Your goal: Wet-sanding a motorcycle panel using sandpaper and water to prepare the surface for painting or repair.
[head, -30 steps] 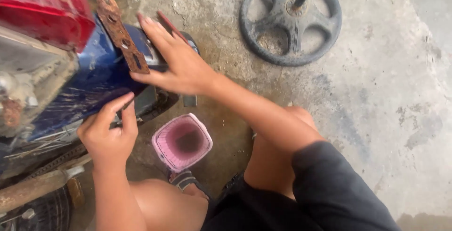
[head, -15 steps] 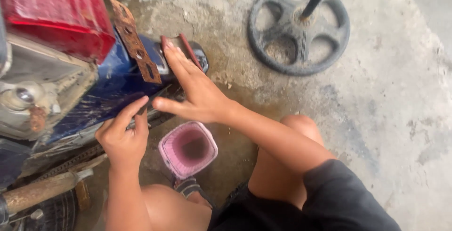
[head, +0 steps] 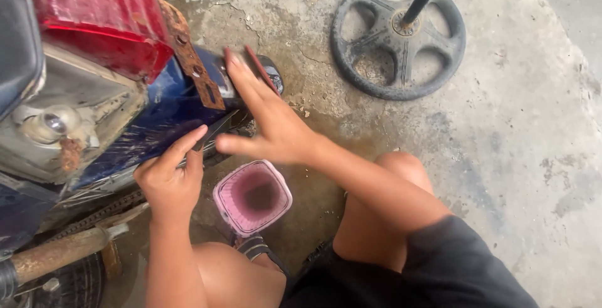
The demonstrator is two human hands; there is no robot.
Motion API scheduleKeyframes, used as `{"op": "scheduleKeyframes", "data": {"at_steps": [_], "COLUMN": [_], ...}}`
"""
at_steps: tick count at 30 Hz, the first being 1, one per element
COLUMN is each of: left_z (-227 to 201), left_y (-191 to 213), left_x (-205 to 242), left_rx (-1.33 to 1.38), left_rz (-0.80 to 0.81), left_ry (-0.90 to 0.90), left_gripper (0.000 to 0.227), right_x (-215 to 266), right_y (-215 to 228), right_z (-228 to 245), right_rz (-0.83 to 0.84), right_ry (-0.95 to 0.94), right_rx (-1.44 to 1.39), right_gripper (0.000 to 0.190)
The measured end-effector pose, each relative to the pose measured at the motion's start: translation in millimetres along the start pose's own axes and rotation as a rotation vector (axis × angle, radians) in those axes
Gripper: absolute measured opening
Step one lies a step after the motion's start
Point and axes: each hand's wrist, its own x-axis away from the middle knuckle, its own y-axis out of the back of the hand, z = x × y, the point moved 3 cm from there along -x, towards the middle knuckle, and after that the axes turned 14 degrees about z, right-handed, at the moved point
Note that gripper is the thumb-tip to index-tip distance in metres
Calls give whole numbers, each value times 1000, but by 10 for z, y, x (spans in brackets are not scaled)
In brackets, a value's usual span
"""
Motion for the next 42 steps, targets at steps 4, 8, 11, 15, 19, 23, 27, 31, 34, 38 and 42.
{"op": "scheduleKeyframes", "data": {"at_steps": [4,8,11,15,19,23,27,31,34,38,42], "left_z": [7,-19,-23,66,15,5,-39,91,125,50,135], "left_y": [-30,-26,-43,-71,-71,-65,-61,-128,-131,-69,-71], "left_x": [23,-37,-5,10,12,22,-7,108,72,51,97], "left_rx": [37,13,26,5,22,49,66,56,-34,9,-35], "left_rz": [-18,-3,-28,-20,-28,-15,-34,-57,-35,-36,-4], "left_ry": [35,9,37,34,44,51,64,63,54,62,65], "left_gripper": [43,35,40,28,44,40,46,52,43,48,44], "right_x": [-185,-67,-73,-342,4,-246,73,-153,-166,-5,-369], "right_y": [5,54,31,71,50,42,61,22,37,-28,78], "right_z": [-107,-73,-2,-311,38,-229,66,-156,-309,-114,-356], "right_rz": [17,37,63,64,83,70,100,83,49,33,46], "right_ry": [-66,-54,-26,-106,-35,-76,-59,-97,-55,8,-136], "right_rx": [83,-14,-2,46,30,56,-26,39,37,18,-25], "right_gripper": [113,110,122,119,126,124,128,129,121,131,120]}}
